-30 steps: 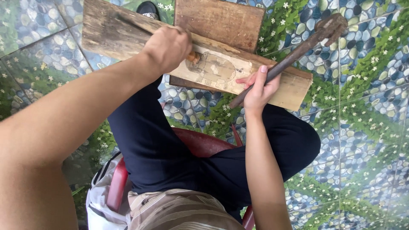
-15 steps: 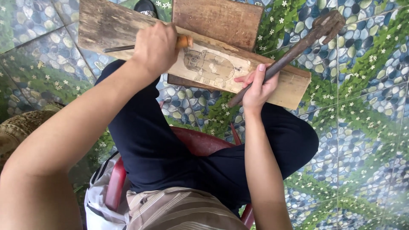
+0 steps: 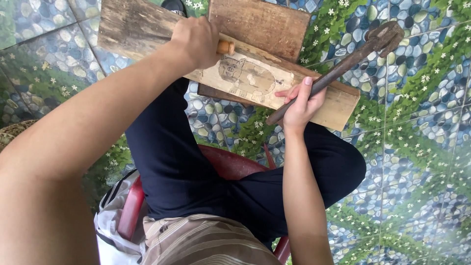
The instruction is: Carving a decorative design into a wooden board using a hammer and a chisel.
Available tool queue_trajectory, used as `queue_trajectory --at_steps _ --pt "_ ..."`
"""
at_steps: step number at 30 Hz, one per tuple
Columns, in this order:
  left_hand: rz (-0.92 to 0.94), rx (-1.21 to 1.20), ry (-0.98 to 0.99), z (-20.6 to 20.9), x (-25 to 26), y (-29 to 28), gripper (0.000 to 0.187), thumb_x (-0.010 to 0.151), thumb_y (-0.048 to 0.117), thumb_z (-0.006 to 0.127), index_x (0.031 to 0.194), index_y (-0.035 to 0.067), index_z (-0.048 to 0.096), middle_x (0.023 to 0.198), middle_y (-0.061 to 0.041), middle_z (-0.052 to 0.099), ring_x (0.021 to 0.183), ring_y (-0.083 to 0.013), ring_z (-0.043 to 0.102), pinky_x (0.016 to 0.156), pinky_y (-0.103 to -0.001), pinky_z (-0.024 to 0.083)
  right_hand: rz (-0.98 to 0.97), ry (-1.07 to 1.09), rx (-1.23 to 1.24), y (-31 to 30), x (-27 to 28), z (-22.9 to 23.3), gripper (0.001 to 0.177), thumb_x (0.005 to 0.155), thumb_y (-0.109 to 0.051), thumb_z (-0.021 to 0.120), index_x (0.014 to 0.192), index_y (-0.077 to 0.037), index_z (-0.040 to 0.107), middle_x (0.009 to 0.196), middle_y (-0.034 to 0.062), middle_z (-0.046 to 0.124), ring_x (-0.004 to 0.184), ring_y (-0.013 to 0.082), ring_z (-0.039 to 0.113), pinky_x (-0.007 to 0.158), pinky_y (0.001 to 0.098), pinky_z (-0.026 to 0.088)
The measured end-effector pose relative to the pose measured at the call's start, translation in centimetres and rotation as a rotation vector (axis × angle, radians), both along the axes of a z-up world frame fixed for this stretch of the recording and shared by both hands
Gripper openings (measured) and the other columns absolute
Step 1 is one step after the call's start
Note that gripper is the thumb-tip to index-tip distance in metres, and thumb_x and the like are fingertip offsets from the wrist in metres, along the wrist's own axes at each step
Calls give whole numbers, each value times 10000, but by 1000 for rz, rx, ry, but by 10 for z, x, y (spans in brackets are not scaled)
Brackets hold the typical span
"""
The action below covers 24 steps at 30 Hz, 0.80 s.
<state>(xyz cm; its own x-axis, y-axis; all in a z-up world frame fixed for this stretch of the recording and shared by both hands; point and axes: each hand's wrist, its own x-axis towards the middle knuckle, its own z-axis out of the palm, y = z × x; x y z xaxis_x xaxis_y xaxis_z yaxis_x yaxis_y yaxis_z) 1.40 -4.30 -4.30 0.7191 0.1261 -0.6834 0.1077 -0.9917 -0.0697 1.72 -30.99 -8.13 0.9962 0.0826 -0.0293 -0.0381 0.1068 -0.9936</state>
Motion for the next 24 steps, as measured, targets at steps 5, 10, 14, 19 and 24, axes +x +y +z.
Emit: queue_trajectory --at_steps 5,10,14,19,24 --pt "-386 117 -21 12 -30 1 589 1168 496 339 761 174 618 613 22 465 458 -77 387 372 -241 315 5 -4 -7 -1 0 -1 215 1075 -269 494 1015 -66 461 585 24 410 459 138 466 522 407 659" --pt "-378 16 -38 24 -58 -10 427 1097 514 473 1017 147 676 697 21 662 518 -112 636 416 -266 500 3 -3 17 -1 2 -1 216 1080 -276 509 1054 -65 472 584 17 415 458 130 469 522 403 662" --pt "-185 48 -174 57 -48 5 365 1065 191 442 1429 181 423 854 -75 634 385 -100 499 246 -222 442 4 8 19 0 0 1 212 1078 -277 506 1050 -68 482 594 13 423 461 133 481 527 407 666" --pt "-281 -108 -670 26 -38 53 518 830 35 649 1299 232 743 1250 0 720 831 -197 763 460 -373 641 -1 -12 7 0 2 2 228 1081 -281 498 1013 -64 481 574 19 423 445 148 490 509 394 651" --pt "-267 -382 -467 -2 -26 58 442 809 509 809 1172 263 756 1345 -4 685 829 -324 742 623 -490 617 -4 21 -7 1 1 3 248 1066 -292 515 963 -69 481 583 20 420 459 147 490 511 400 650"
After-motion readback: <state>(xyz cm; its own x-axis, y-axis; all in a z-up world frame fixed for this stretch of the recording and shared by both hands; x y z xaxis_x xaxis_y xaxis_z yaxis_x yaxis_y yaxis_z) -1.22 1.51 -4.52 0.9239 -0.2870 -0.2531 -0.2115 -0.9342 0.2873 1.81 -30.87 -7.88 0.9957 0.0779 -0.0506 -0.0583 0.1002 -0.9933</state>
